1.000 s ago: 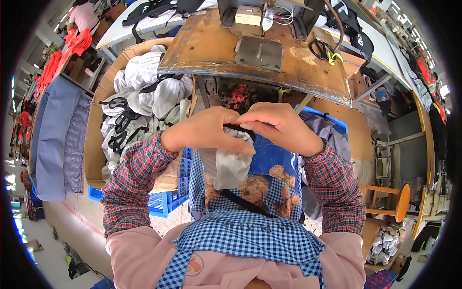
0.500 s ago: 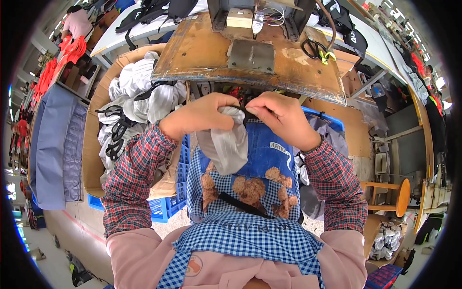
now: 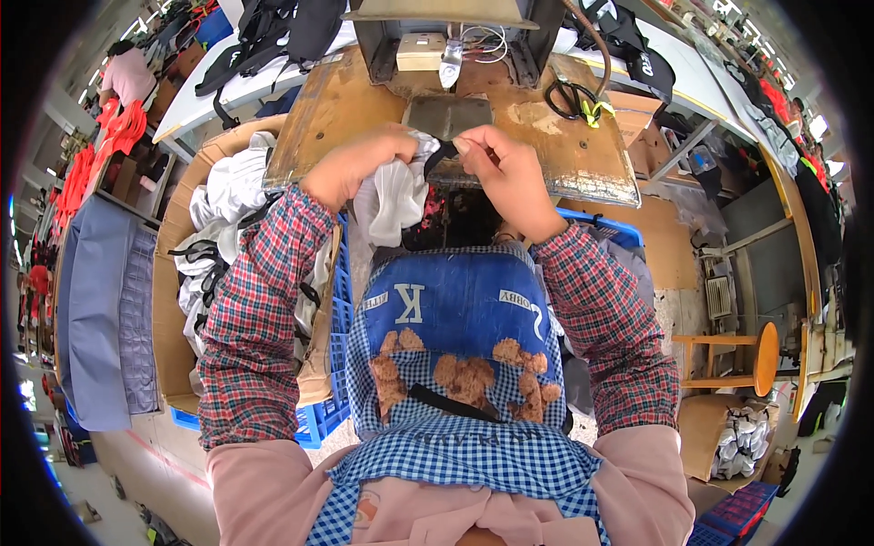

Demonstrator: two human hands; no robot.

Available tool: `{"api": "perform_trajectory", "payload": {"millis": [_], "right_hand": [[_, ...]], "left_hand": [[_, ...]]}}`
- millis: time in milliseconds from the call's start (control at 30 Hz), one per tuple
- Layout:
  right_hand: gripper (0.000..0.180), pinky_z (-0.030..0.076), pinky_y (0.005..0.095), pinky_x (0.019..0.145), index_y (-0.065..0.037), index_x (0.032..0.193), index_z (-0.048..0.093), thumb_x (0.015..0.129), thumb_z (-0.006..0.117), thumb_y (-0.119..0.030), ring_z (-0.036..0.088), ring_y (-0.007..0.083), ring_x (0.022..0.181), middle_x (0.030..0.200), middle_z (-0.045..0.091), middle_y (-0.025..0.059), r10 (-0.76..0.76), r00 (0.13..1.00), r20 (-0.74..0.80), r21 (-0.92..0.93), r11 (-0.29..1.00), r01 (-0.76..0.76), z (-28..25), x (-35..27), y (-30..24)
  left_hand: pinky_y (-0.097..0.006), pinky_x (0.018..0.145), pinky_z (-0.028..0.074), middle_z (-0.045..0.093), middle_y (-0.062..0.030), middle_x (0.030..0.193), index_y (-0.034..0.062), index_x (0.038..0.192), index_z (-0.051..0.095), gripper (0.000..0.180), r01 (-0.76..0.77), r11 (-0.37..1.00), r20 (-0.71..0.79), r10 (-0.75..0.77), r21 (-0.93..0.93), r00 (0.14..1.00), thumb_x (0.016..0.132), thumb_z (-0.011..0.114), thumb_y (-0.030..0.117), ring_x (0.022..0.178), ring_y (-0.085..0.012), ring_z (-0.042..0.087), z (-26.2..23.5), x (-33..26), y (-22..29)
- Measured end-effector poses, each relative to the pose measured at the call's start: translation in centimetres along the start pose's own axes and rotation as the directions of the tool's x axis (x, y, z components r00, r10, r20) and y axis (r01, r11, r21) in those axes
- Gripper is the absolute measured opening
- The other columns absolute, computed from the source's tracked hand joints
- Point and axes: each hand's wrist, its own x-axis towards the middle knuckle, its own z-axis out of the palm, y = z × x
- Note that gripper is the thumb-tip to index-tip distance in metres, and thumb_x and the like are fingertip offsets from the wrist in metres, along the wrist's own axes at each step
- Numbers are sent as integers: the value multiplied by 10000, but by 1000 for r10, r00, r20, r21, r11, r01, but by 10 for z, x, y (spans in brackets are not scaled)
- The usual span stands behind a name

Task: Using a heat-sealing machine to attach elastic straps to white fabric masks or pouches.

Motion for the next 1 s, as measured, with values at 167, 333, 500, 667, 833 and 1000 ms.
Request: {"api": "perform_trajectory", "payload": {"millis": [167,333,500,667,833,1000], "right_hand": [[165,449,271,565,1,968,661,942,633,-160,552,96,610,702,629,62,70,997,-12,79,994,-69,0,22,14],[192,463,261,581,13,981,663,949,627,-173,564,86,628,718,642,43,78,997,3,158,984,-78,6,44,20],[212,483,253,604,19,1003,663,954,629,-184,576,83,651,753,655,32,118,993,15,234,965,-118,4,56,22],[208,519,228,689,20,1054,640,981,604,-172,590,74,744,843,637,14,200,979,47,191,960,-205,0,61,21],[209,524,228,695,19,1062,641,984,597,-170,596,74,752,853,640,19,193,980,46,202,959,-199,2,63,20],[200,503,241,621,18,1022,664,954,626,-166,586,74,679,797,662,29,160,987,-22,237,960,-151,3,65,25]], "left_hand": [[-251,583,456,546,-6,692,48,770,603,152,-270,960,-91,276,76,957,868,586,162,619,-93,521,-3,17,-10],[-275,824,456,551,-11,966,84,1061,578,253,-33,985,28,38,-172,999,843,707,66,881,-125,523,-35,17,-17],[-263,801,460,530,0,928,87,1019,570,183,60,979,36,-54,-196,998,866,666,54,852,-112,515,-46,37,-18],[-247,818,462,541,0,968,87,1038,566,181,18,951,87,10,-307,996,881,639,32,879,-94,524,-48,41,-18],[-245,832,464,548,5,990,94,1075,572,205,-31,989,-6,31,-145,1000,890,637,36,892,-87,527,-47,39,-20],[-249,833,464,553,6,986,95,1091,576,210,-39,980,10,42,-196,999,897,636,44,886,-88,529,-41,42,-12]]}}
